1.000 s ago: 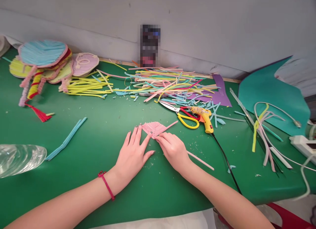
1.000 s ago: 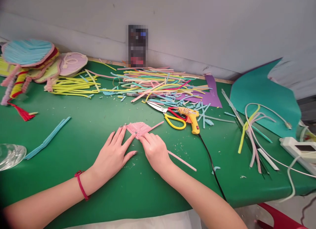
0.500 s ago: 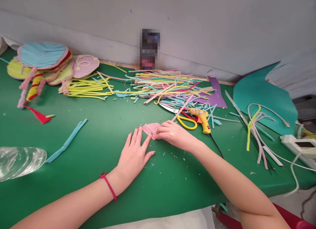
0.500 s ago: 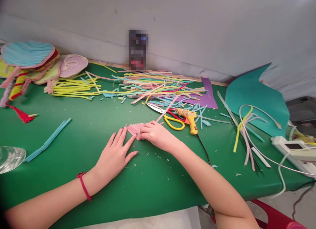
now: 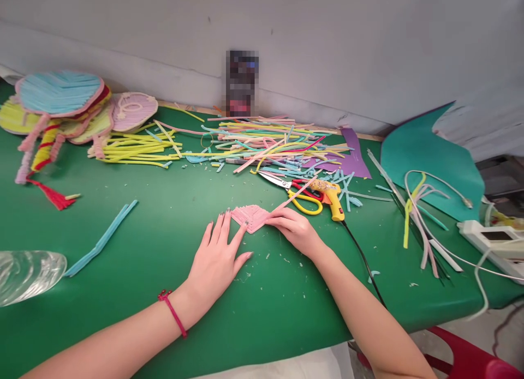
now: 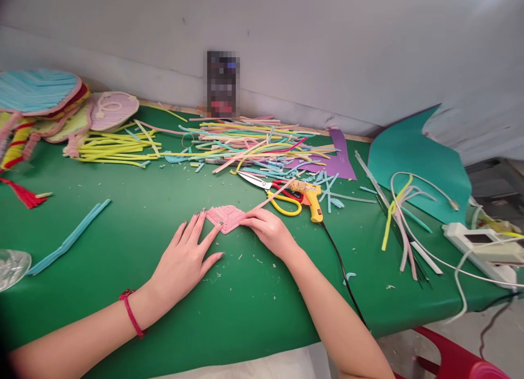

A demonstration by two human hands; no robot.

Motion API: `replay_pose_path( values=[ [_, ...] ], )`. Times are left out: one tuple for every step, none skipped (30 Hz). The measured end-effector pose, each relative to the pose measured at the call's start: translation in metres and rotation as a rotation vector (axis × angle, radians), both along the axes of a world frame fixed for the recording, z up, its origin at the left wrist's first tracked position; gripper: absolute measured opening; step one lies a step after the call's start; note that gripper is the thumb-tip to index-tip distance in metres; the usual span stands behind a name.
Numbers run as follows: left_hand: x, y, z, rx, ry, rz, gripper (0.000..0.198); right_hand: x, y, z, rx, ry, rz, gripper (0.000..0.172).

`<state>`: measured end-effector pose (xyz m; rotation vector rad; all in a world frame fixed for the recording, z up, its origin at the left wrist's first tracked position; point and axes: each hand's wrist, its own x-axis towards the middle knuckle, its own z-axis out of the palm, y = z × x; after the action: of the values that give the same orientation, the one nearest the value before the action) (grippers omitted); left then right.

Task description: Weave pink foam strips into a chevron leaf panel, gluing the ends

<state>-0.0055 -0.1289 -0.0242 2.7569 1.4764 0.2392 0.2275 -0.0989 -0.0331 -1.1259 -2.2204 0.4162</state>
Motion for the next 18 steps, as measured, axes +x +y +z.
replay_pose_path(
  values=[
    [0.0,0.0,0.0,0.003,-0.004,-0.003,0.056,0.0,-0.001,0.0,-0.002,0.009,-0.02,0.026],
    [-0.001,0.0,0.0,0.008,-0.008,-0.005,0.055,-0.001,-0.001,0.0,0.001,0.014,-0.042,0.025],
    [-0.001,0.0,0.0,0.012,-0.009,-0.006,0.055,0.0,-0.001,0.001,0.014,0.017,-0.066,0.023],
    [-0.001,0.0,0.0,0.016,-0.009,-0.005,0.055,0.001,-0.001,0.003,0.037,0.022,-0.097,0.021],
    [-0.001,0.0,0.0,0.019,-0.007,-0.006,0.055,0.003,0.0,0.007,0.069,0.032,-0.139,0.019],
    [-0.002,0.0,0.001,0.02,-0.002,-0.007,0.054,0.007,0.001,0.01,0.105,0.046,-0.197,0.017],
    [-0.002,0.0,0.001,0.021,0.001,-0.008,0.054,0.013,0.002,0.015,0.141,0.06,-0.274,0.016],
    [-0.002,0.0,0.001,0.022,0.003,-0.01,0.054,0.021,0.003,0.019,0.172,0.076,-0.372,0.015],
    [-0.002,0.0,0.002,0.024,0.002,-0.011,0.053,0.031,0.004,0.022,0.186,0.078,-0.482,0.017],
    [-0.002,0.0,0.001,0.027,0.001,-0.012,0.053,0.042,0.004,0.025,0.186,0.057,-0.604,0.02],
    [-0.002,0.0,0.001,0.032,0.0,-0.013,0.053,0.054,0.004,0.026,0.191,0.019,-0.74,0.024],
    [-0.002,0.0,0.001,0.038,-0.002,-0.012,0.053,0.066,0.004,0.025,0.172,-0.038,-0.875,0.028],
    [-0.003,0.0,0.0,0.044,-0.005,-0.011,0.053,0.078,0.003,0.022,0.135,-0.096,-0.996,0.033],
    [-0.003,0.0,-0.001,0.05,-0.009,-0.009,0.052,0.088,0.002,0.018,0.086,-0.139,-1.08,0.039],
    [-0.003,0.0,-0.002,0.056,-0.014,-0.007,0.052,0.096,0.001,0.013,0.016,-0.163,-1.12,0.044],
    [-0.003,-0.001,-0.002,0.06,-0.021,-0.006,0.051,0.102,0.0,0.007,-0.061,-0.159,-1.13,0.048],
    [-0.003,-0.001,-0.003,0.064,-0.029,-0.005,0.051,0.106,0.0,0.002,-0.134,-0.146,-1.112,0.051],
    [-0.003,-0.001,-0.003,0.067,-0.035,-0.005,0.05,0.108,-0.001,-0.003,-0.156,-0.137,-1.105,0.052]
  ],
)
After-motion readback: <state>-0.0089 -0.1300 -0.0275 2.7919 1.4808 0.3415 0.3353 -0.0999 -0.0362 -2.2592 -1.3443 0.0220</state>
